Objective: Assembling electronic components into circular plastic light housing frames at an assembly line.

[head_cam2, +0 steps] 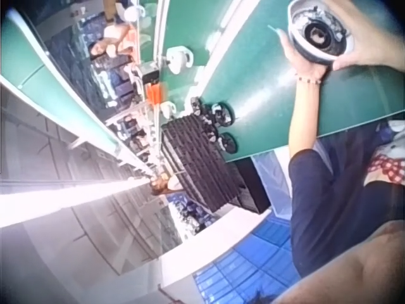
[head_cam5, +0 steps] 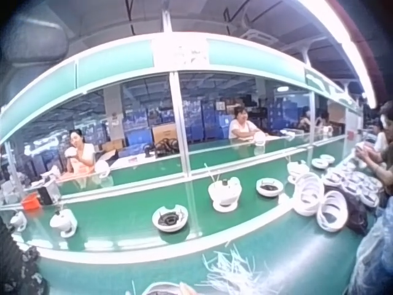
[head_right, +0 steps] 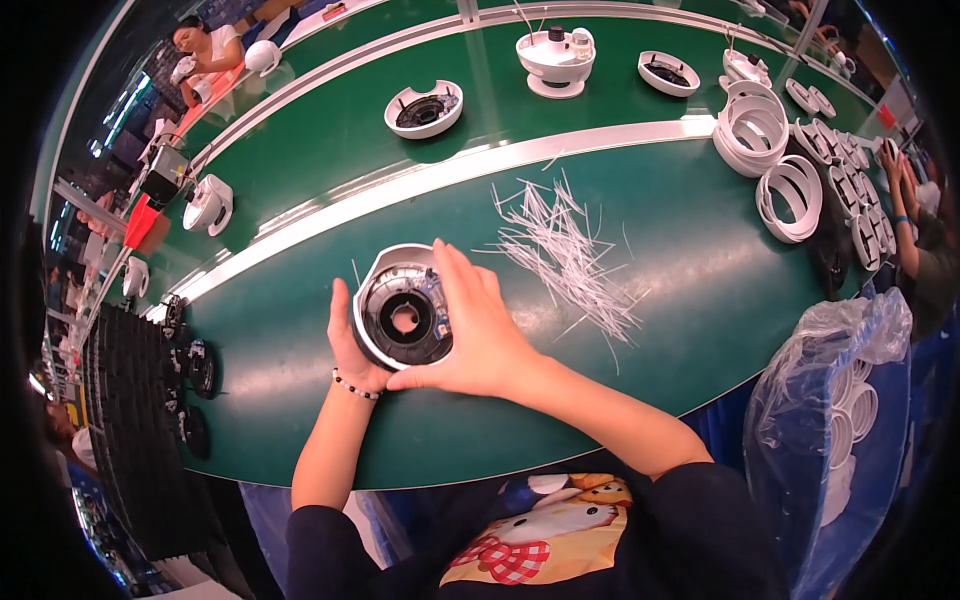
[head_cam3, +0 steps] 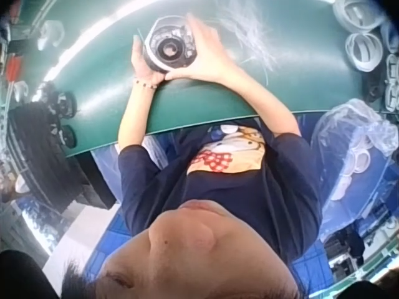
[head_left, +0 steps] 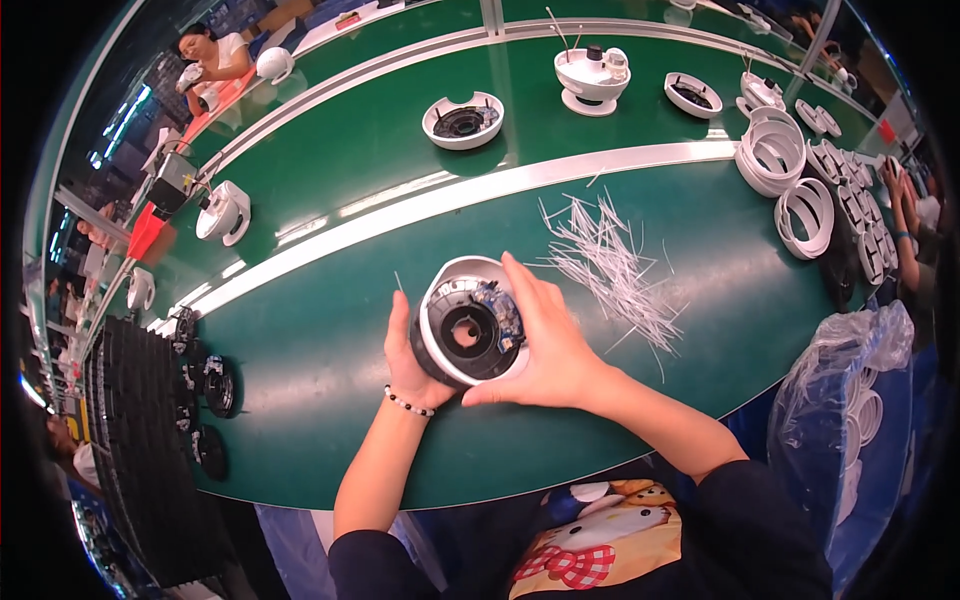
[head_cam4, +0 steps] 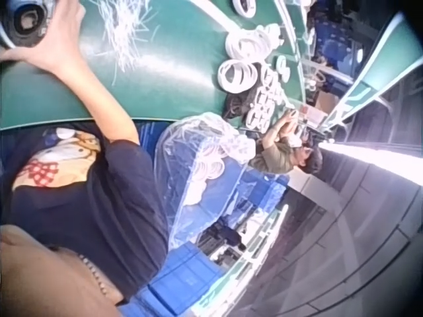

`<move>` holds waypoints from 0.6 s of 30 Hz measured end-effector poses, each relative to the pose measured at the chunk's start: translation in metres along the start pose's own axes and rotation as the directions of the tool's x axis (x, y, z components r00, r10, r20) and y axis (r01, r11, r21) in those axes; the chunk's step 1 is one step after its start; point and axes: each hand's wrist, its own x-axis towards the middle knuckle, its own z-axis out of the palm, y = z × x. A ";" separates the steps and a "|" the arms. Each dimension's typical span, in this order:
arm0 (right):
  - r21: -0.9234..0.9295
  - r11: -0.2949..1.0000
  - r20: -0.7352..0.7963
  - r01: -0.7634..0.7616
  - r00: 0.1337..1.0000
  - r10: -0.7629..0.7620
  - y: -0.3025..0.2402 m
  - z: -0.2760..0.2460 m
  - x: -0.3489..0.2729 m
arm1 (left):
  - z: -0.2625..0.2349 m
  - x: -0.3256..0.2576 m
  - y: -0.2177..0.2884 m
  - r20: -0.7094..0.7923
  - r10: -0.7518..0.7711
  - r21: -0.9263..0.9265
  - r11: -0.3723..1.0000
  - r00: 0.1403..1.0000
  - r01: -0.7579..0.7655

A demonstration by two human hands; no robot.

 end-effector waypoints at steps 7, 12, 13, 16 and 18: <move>-0.164 0.955 0.222 0.246 0.953 -0.207 -0.001 -0.021 0.004 | -0.011 -0.001 0.000 0.019 -0.026 -0.030 0.999 0.999 0.027; -0.039 0.923 0.151 0.384 0.915 -0.374 0.028 -0.020 0.012 | -0.019 0.010 -0.006 -0.070 0.027 0.098 0.995 0.997 -0.020; 0.023 0.925 0.105 0.379 0.919 -0.380 0.026 -0.015 0.015 | -0.013 0.007 -0.001 -0.043 0.072 0.137 0.988 0.996 -0.065; 0.035 0.934 -0.022 0.356 0.934 -0.356 0.024 -0.012 0.010 | -0.005 0.000 -0.005 -0.152 0.133 0.195 0.976 0.979 -0.103; 0.045 0.937 -0.068 0.348 0.936 -0.344 0.025 -0.017 0.006 | -0.012 -0.001 -0.005 0.054 0.067 0.173 0.982 0.996 -0.075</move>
